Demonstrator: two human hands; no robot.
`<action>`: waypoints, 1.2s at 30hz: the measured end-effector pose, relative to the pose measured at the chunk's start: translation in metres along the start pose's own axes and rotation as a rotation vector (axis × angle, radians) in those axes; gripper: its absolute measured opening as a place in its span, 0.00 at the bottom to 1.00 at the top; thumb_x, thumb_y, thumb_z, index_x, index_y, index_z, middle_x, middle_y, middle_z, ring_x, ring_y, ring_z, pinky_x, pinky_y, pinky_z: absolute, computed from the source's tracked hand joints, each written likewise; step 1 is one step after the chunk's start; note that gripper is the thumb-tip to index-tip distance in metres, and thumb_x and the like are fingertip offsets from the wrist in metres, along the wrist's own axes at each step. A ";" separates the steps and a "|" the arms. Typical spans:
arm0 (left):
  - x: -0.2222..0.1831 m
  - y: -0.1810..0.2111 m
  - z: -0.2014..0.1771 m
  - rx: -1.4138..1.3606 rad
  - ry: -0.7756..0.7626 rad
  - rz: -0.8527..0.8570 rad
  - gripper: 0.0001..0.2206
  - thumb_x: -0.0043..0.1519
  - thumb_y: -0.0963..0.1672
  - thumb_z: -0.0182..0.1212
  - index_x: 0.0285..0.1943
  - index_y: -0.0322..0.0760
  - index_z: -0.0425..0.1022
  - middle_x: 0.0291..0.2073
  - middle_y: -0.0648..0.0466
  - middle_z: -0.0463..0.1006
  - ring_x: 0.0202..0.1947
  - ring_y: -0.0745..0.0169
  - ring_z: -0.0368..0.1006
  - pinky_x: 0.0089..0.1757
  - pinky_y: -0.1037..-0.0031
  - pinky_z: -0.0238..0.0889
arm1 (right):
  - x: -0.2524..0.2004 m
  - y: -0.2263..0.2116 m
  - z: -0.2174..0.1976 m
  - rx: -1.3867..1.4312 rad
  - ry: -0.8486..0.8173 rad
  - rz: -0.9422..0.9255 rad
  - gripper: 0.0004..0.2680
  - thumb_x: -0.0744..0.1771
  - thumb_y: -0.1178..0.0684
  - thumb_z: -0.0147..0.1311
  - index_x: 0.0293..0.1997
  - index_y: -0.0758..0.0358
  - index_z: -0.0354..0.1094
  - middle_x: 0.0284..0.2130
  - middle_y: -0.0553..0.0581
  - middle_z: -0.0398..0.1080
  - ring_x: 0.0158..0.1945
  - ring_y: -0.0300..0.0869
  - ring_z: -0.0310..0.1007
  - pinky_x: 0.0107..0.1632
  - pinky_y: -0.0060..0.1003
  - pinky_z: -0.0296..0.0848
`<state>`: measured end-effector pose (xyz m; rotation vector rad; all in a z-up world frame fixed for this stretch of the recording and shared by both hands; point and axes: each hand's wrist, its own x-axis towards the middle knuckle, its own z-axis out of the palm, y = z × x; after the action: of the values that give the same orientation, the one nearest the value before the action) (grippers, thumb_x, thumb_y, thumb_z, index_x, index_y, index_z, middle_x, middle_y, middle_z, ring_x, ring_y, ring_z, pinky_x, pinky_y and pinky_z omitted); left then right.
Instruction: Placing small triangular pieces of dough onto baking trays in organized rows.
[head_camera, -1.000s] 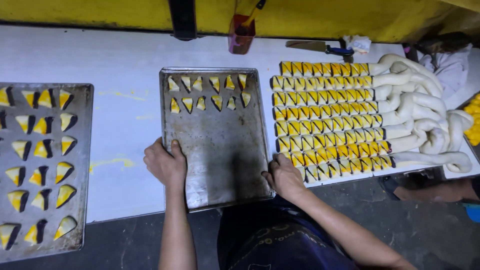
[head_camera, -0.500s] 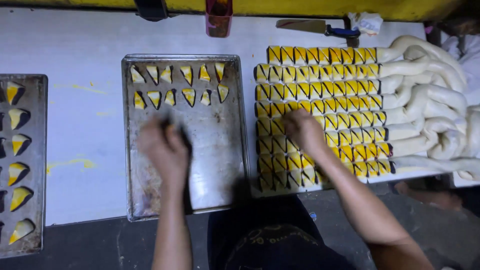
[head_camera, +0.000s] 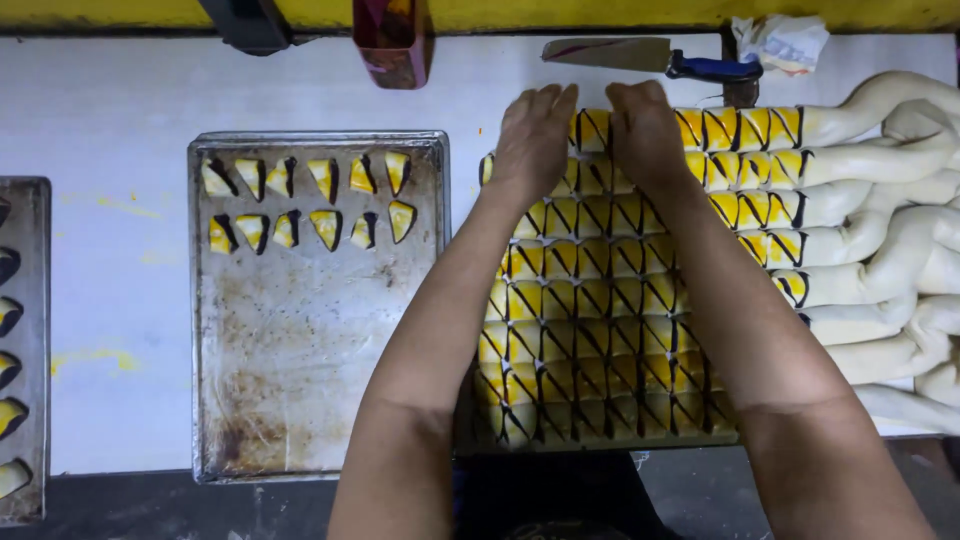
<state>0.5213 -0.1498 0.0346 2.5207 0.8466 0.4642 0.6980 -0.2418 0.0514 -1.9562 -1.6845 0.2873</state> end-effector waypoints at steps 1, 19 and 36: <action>0.015 0.003 0.006 0.019 -0.120 -0.004 0.36 0.54 0.32 0.51 0.77 0.34 0.54 0.71 0.43 0.63 0.69 0.38 0.55 0.66 0.55 0.48 | 0.004 0.015 0.005 -0.035 0.063 0.007 0.14 0.68 0.66 0.47 0.60 0.71 0.70 0.46 0.74 0.64 0.48 0.65 0.69 0.46 0.55 0.73; 0.001 -0.026 -0.034 -0.143 -0.245 -0.215 0.23 0.56 0.29 0.49 0.62 0.25 0.68 0.67 0.29 0.57 0.63 0.33 0.64 0.60 0.64 0.64 | 0.026 -0.032 0.022 -0.225 -0.279 -0.080 0.14 0.70 0.52 0.53 0.63 0.63 0.68 0.47 0.72 0.68 0.47 0.61 0.67 0.45 0.58 0.68; -0.209 -0.051 -0.146 -0.687 0.225 -0.344 0.22 0.60 0.39 0.60 0.64 0.39 0.65 0.56 0.39 0.74 0.60 0.37 0.73 0.57 0.55 0.66 | -0.033 -0.229 0.045 0.209 -0.360 -0.103 0.18 0.65 0.55 0.60 0.62 0.60 0.71 0.48 0.61 0.77 0.47 0.45 0.75 0.47 0.43 0.71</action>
<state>0.2744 -0.2023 0.0970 1.6820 0.9723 0.7732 0.4749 -0.2448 0.1282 -1.7311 -1.8815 0.7829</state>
